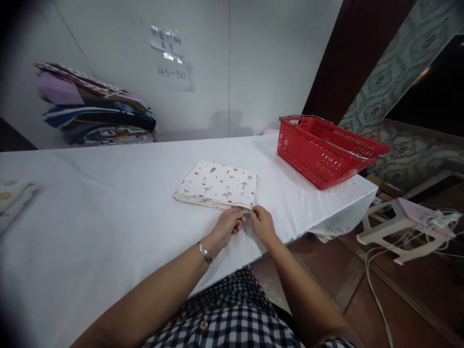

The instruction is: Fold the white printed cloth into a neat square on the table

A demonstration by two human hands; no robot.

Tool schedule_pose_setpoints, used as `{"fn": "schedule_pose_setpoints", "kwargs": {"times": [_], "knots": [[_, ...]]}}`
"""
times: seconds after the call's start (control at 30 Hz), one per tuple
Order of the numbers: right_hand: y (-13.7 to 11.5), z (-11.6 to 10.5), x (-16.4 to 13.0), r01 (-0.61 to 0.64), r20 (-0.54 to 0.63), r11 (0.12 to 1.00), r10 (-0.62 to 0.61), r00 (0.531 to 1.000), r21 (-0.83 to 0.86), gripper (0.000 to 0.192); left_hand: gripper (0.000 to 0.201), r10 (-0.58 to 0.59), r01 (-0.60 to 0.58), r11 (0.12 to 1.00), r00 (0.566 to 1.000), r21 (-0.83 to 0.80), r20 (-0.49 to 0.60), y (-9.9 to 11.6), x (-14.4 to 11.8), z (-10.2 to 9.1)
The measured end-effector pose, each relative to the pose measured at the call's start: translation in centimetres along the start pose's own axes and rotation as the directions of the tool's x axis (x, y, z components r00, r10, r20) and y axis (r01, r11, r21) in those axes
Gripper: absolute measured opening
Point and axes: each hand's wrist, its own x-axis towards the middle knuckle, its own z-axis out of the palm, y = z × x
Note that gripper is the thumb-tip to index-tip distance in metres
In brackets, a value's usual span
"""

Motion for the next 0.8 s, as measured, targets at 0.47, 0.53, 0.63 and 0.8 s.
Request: {"fn": "schedule_pose_setpoints", "kwargs": {"times": [0.47,0.53,0.63,0.8], "knots": [[0.1,-0.1,0.0,-0.005,0.036,1.000,0.006,0.999,-0.023,0.023,0.018,-0.109,0.178,0.935,0.967,-0.306,0.229,0.4,0.2,0.1],[0.3,-0.1,0.0,0.011,0.050,1.000,-0.009,0.999,-0.022,0.023,0.018,-0.121,0.188,0.951,0.957,-0.244,0.264,0.4,0.3,0.1],[0.3,0.1,0.0,0.019,0.052,0.998,-0.016,0.999,-0.055,0.023,0.015,-0.110,0.140,0.985,0.961,-0.103,0.255,0.5,0.7,-0.2],[-0.5,0.2,-0.3,0.139,0.149,0.982,-0.120,0.981,-0.125,0.019,0.016,-0.072,0.097,0.989,0.974,-0.111,0.214,0.0,0.6,-0.7]]}}
